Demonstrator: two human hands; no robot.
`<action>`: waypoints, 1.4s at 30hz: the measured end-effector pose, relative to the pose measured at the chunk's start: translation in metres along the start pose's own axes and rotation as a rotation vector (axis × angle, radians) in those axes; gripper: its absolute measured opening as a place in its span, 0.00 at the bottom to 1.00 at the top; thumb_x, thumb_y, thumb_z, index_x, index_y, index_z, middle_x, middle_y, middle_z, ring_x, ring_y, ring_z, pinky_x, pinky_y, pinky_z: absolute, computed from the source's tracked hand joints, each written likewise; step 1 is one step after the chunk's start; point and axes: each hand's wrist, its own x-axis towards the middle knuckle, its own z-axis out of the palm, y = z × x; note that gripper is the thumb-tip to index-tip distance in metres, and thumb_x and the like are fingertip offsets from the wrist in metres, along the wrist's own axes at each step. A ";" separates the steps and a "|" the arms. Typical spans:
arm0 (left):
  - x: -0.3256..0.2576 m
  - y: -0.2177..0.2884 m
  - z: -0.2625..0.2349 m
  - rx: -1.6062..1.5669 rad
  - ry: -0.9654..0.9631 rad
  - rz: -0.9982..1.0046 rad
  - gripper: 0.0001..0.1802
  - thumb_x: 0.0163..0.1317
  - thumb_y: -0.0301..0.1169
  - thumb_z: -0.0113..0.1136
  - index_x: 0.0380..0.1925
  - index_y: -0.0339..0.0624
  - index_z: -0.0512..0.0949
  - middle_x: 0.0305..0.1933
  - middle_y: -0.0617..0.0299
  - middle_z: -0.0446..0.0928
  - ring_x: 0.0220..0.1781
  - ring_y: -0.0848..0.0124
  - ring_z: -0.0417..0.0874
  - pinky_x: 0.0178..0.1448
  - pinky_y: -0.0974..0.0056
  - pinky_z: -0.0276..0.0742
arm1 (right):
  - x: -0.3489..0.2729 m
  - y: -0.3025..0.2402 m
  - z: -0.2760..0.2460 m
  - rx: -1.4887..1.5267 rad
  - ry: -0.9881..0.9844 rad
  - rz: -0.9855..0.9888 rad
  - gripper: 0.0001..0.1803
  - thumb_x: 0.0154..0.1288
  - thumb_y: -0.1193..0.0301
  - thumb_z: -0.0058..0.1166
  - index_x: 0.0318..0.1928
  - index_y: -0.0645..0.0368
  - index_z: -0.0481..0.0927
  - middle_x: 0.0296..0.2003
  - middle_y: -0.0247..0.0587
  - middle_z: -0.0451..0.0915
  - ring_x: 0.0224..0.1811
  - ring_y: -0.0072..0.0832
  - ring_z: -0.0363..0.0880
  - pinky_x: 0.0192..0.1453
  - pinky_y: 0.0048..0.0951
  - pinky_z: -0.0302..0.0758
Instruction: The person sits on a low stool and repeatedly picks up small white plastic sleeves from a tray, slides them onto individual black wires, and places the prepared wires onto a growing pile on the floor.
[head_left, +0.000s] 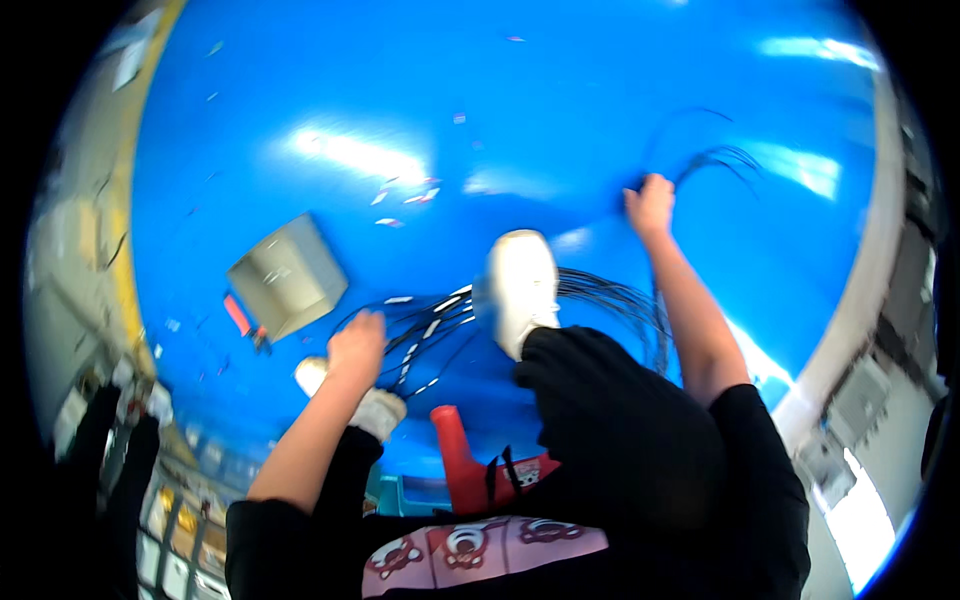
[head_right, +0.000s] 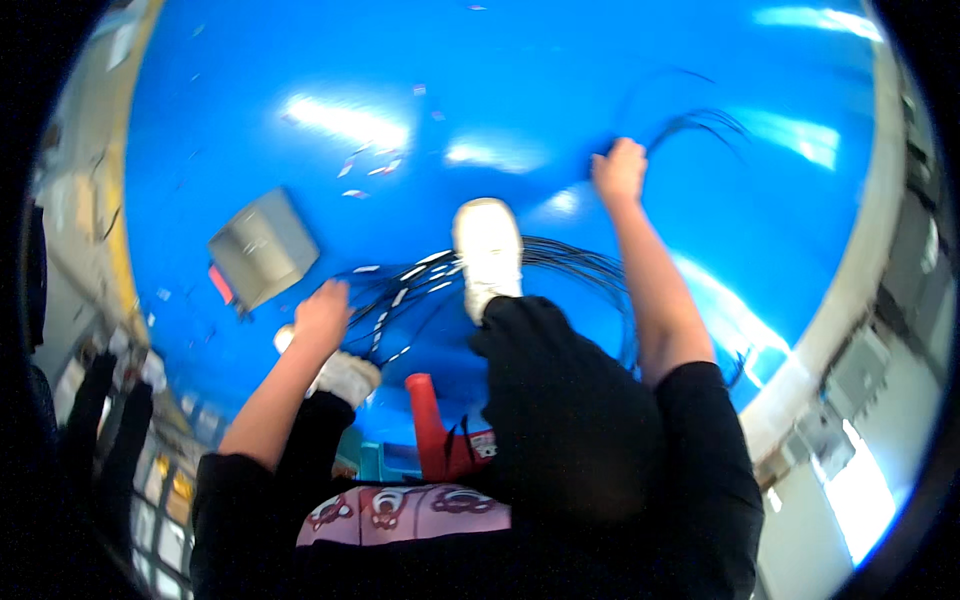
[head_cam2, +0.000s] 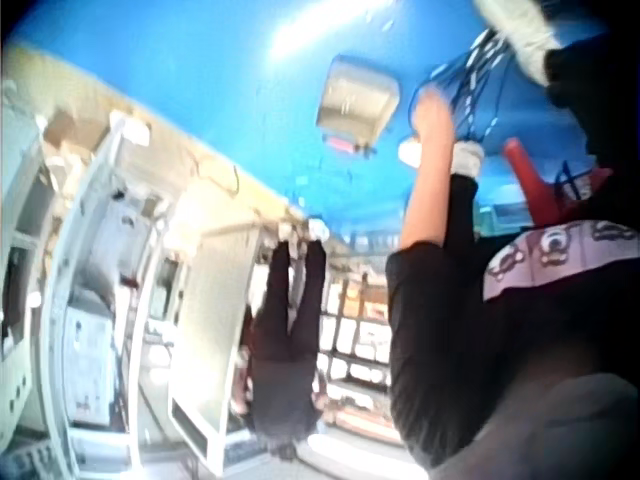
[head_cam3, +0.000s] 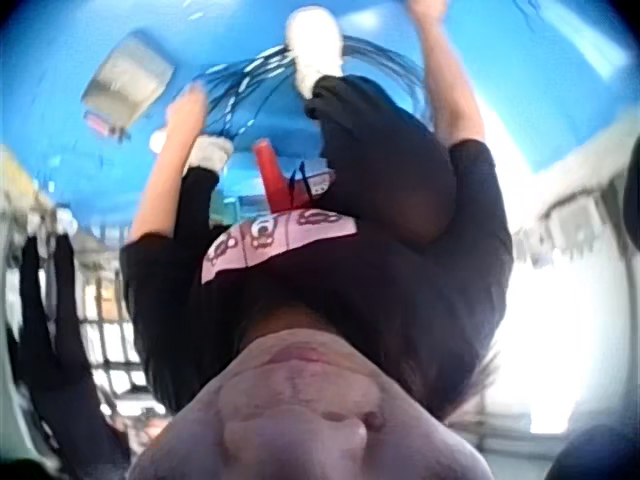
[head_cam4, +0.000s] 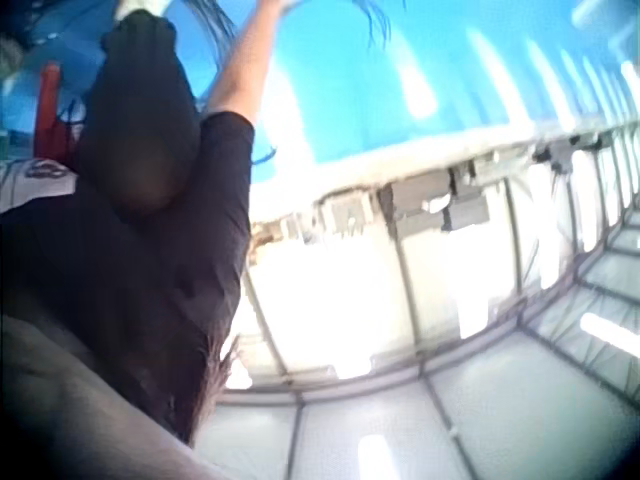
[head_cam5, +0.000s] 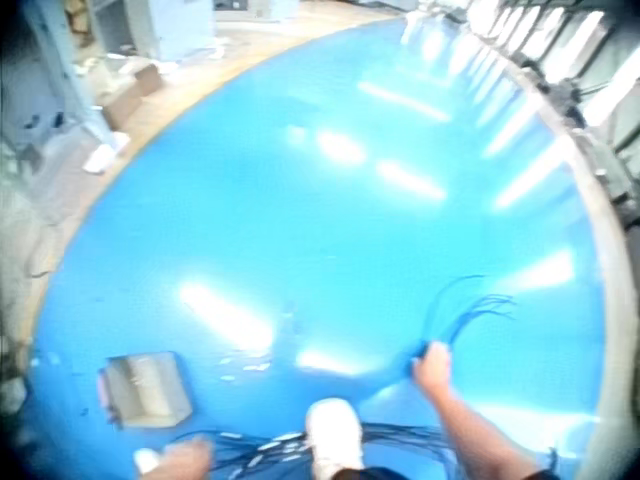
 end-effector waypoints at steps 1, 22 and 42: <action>0.008 0.012 -0.015 -0.055 0.062 0.049 0.15 0.58 0.34 0.63 0.41 0.41 0.72 0.43 0.52 0.75 0.44 0.52 0.81 0.42 0.51 0.79 | 0.009 0.019 0.002 0.028 -0.082 -0.027 0.13 0.54 0.69 0.59 0.39 0.62 0.76 0.42 0.56 0.78 0.46 0.53 0.77 0.49 0.51 0.74; 0.104 0.138 -0.074 -1.909 0.239 0.146 0.15 0.75 0.37 0.42 0.41 0.38 0.74 0.34 0.58 0.82 0.28 0.79 0.77 0.34 0.73 0.72 | -0.096 -0.114 -0.079 0.834 -0.651 -0.370 0.14 0.70 0.71 0.49 0.54 0.63 0.72 0.44 0.45 0.81 0.43 0.29 0.81 0.50 0.30 0.75; 0.164 -0.006 -0.072 -0.907 0.857 -0.148 0.06 0.59 0.23 0.59 0.37 0.38 0.79 0.38 0.54 0.78 0.37 0.63 0.82 0.42 0.62 0.76 | -0.057 -0.212 -0.171 1.266 -0.509 -0.229 0.12 0.75 0.68 0.44 0.51 0.60 0.76 0.24 0.26 0.72 0.21 0.11 0.62 0.23 0.16 0.57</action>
